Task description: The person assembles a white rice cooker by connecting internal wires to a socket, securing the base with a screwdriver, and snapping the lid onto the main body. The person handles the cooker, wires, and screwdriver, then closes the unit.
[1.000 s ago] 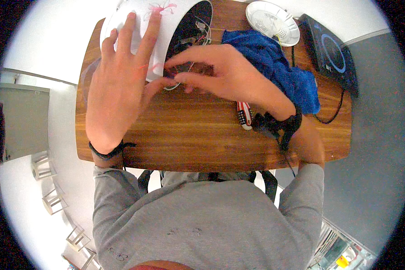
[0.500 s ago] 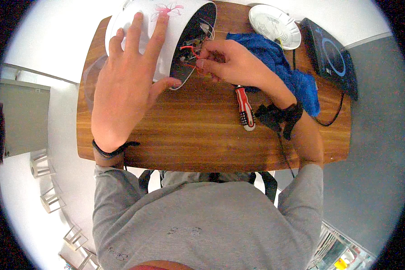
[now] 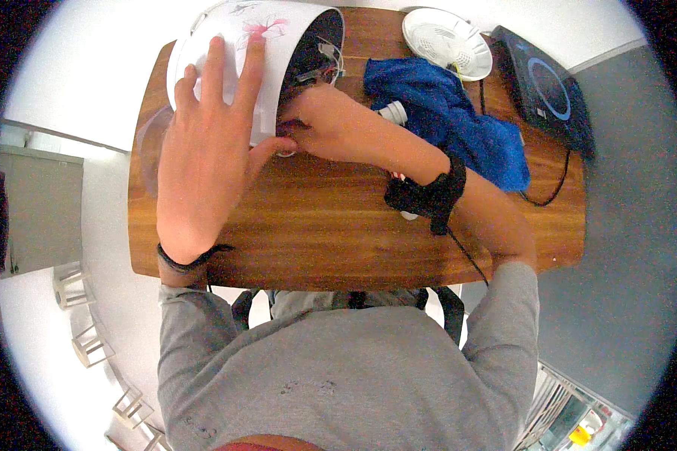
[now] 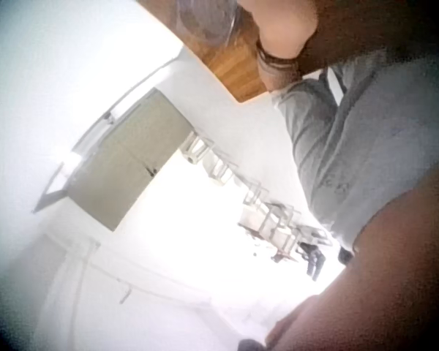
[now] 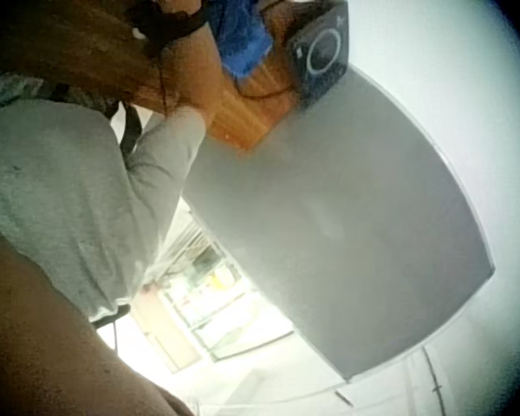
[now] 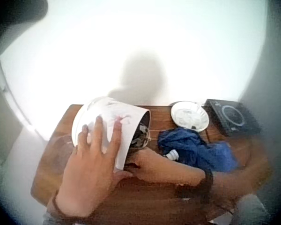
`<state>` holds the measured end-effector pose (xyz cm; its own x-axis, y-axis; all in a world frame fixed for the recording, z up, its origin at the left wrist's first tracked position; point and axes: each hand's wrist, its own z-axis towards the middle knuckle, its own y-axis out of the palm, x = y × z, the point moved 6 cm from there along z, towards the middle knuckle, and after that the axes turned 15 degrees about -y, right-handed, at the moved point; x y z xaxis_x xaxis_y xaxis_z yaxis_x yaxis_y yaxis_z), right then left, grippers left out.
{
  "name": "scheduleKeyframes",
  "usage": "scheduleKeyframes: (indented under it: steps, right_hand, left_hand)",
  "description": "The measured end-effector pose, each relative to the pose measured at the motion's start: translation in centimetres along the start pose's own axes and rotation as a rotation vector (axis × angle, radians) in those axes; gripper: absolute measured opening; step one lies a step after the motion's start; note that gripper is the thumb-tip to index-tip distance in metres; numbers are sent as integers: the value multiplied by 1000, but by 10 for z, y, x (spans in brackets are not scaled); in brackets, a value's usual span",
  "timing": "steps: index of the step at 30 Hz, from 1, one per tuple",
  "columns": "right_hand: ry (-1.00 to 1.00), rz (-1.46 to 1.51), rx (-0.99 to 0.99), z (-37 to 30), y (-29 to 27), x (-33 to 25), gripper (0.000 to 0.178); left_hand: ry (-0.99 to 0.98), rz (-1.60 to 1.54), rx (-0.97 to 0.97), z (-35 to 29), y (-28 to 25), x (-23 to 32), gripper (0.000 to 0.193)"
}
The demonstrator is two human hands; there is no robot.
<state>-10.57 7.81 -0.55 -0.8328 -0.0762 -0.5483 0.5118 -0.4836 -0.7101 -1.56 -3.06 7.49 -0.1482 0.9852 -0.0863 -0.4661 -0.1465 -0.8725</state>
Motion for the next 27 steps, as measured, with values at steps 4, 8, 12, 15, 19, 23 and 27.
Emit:
scheduleKeyframes:
  steps: [4, 8, 12, 15, 19, 23, 27]
  right_hand:
    - [51, 49, -37, -9, -13, 1, 19]
    - [258, 177, 135, -47, -46, 25, 26]
    - [308, -241, 132, -94, -89, 66, 28]
    - [74, -280, -76, -107, -74, 45, 33]
    - [178, -302, -247, -120, -61, 33, 25]
    - [300, -404, -295, -143, -75, 38, 16]
    - [381, -453, -294, -171, -95, 36, 15]
  left_hand:
    - [-17, 28, 8, 4, 2, 1, 114]
    - [-23, 54, 45, 4, 4, 6, 114]
    - [-65, 80, 50, 3, 6, 13, 118]
    - [-83, 75, 54, 1, 11, 17, 119]
    - [-70, 53, 97, 6, 8, 16, 120]
    - [-67, 43, 111, 7, 9, 17, 119]
    - [-72, 68, 106, 9, 7, 16, 118]
